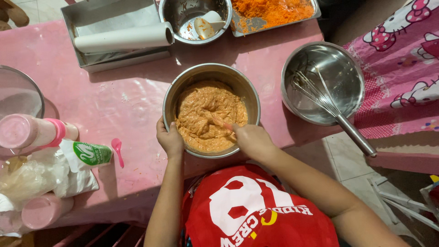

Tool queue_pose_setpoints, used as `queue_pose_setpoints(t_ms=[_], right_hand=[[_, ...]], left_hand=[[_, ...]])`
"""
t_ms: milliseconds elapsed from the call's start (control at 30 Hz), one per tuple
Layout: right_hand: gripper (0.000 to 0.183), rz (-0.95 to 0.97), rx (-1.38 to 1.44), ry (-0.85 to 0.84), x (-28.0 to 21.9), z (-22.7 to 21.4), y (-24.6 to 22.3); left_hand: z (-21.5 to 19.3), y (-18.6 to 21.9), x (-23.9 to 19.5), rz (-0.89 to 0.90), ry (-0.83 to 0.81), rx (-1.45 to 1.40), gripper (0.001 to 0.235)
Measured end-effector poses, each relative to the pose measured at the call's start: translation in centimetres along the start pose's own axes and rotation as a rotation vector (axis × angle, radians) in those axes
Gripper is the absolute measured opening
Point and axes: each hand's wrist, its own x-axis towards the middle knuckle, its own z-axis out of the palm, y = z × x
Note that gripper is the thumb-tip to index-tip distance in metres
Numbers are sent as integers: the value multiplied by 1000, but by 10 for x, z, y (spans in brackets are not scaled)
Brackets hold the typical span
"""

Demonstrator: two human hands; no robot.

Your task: The person mixes a thick orange-colored food mixture in a metal bowl using a pink spatula. The person holds the bowl steady with the left hand while stirring with the right hand. The mixture becomes smoother and more uniform in texture by the end of the clip.

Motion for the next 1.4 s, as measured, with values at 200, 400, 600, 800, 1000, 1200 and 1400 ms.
queue_pose_setpoints(t_ms=[200, 400, 600, 800, 1000, 1200, 1400], right_hand=[[29, 152, 148, -148, 4, -13, 1], [29, 145, 161, -120, 1, -17, 1], [27, 131, 119, -139, 2, -13, 3], [28, 117, 166, -123, -3, -23, -2], [26, 114, 143, -101, -5, -19, -3], [26, 97, 146, -76, -7, -24, -5], [26, 93, 123, -70, -7, -18, -2]], left_hand=[[-4, 4, -2, 17, -29, 35, 36], [-4, -8, 2, 30, -30, 25, 36], [-3, 0, -2, 22, -11, 22, 36], [-3, 2, -3, 21, -18, 68, 36], [-3, 1, -2, 7, -14, 32, 36], [-3, -7, 0, 9, -28, 30, 40], [-3, -2, -1, -16, -13, 18, 41]])
